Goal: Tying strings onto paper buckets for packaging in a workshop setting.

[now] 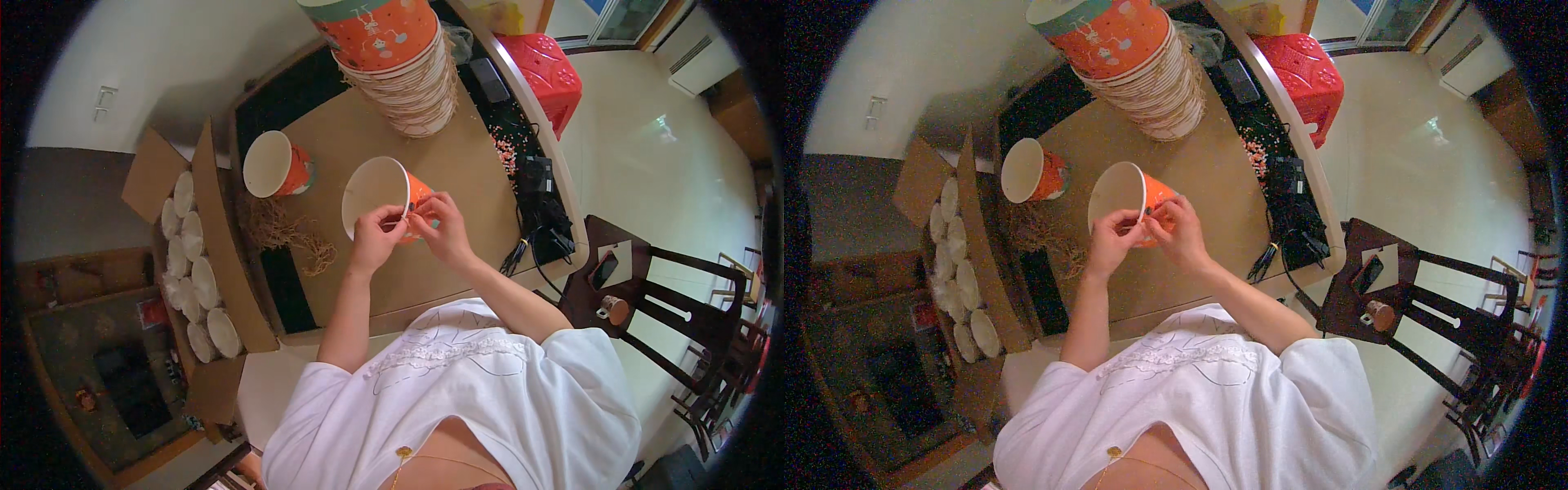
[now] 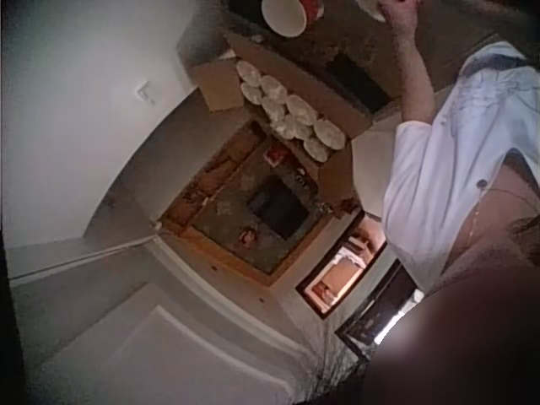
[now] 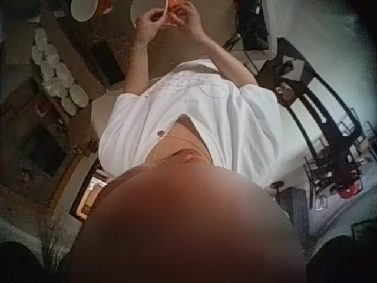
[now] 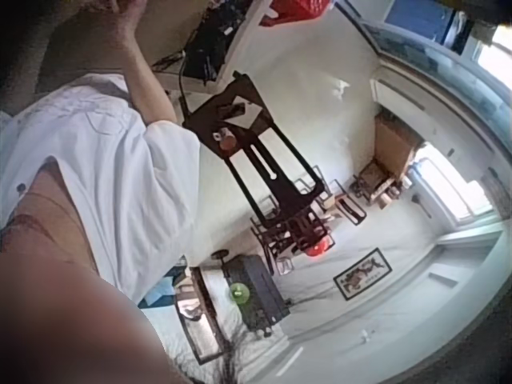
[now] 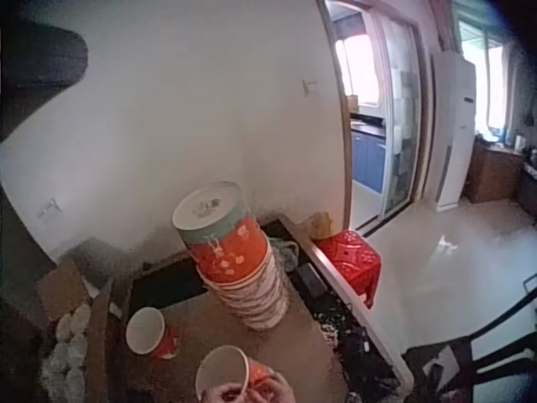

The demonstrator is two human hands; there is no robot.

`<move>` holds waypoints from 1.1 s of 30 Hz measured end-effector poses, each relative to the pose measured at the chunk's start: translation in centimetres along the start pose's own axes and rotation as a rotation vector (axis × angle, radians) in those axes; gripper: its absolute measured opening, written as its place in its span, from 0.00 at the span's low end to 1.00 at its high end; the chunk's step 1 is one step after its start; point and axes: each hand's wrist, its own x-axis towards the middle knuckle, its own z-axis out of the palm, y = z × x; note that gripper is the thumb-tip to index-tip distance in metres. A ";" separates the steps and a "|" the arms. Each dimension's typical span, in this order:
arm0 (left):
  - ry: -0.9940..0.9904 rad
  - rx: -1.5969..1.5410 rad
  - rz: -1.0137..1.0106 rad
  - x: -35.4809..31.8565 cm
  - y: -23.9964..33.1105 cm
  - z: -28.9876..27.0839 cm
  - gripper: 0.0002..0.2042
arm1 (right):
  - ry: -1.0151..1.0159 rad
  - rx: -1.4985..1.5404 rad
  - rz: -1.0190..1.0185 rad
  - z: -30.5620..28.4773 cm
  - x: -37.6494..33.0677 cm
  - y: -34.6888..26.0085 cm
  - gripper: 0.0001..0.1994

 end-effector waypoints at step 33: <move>0.248 0.163 0.260 -0.5 -4.3 1.3 0.03 | -0.457 -0.649 -0.221 -0.8 2.7 -3.6 0.04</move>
